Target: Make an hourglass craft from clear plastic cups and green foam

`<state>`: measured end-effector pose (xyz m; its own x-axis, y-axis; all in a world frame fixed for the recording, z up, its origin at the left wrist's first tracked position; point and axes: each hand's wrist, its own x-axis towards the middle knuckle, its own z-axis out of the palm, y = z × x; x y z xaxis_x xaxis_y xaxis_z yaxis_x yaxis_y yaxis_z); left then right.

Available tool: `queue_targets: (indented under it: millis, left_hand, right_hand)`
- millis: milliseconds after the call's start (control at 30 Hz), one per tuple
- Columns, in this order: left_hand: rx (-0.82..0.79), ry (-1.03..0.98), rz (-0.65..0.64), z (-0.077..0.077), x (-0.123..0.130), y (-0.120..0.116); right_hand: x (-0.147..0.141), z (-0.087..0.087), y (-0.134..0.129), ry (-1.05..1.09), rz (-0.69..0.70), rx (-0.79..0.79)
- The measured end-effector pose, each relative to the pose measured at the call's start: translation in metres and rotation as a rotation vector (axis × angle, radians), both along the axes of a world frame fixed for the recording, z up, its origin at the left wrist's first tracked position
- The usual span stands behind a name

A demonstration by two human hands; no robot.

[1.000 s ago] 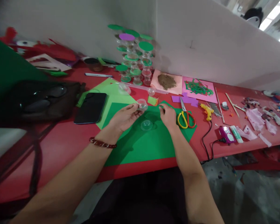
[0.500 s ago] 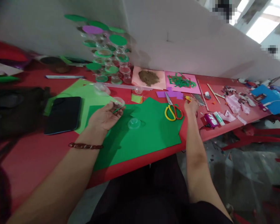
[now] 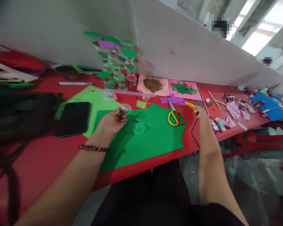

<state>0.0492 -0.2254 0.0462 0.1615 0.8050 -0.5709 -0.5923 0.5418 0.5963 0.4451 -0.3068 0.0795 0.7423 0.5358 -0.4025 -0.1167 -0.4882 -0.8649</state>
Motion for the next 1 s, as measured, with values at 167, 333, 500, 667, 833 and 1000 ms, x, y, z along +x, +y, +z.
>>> queue_targets:
  millis: [167,333,500,667,833,1000]
  left_hand:
    - [0.009,-0.092,0.003,-0.003,0.000,0.001]
    - [0.020,-0.117,0.027,-0.009,0.001,0.003]
    - [0.067,-0.117,0.060,-0.018,-0.001,0.007]
    - [0.126,-0.106,0.090,-0.024,0.000,0.009]
    - [0.152,-0.080,0.111,-0.025,0.001,0.010]
    - [0.156,-0.057,0.130,-0.022,0.000,0.011]
  right_hand:
    - [-0.050,0.029,-0.021,0.211,0.002,0.333]
    - [-0.170,0.019,-0.045,0.559,0.247,0.748]
    - [-0.248,-0.003,-0.029,0.739,0.425,0.744]
    - [-0.226,-0.014,0.020,0.747,0.560,0.706]
    - [-0.187,-0.032,0.038,0.408,0.604,0.670]
    - [-0.180,-0.041,0.027,0.149,0.766,0.635]
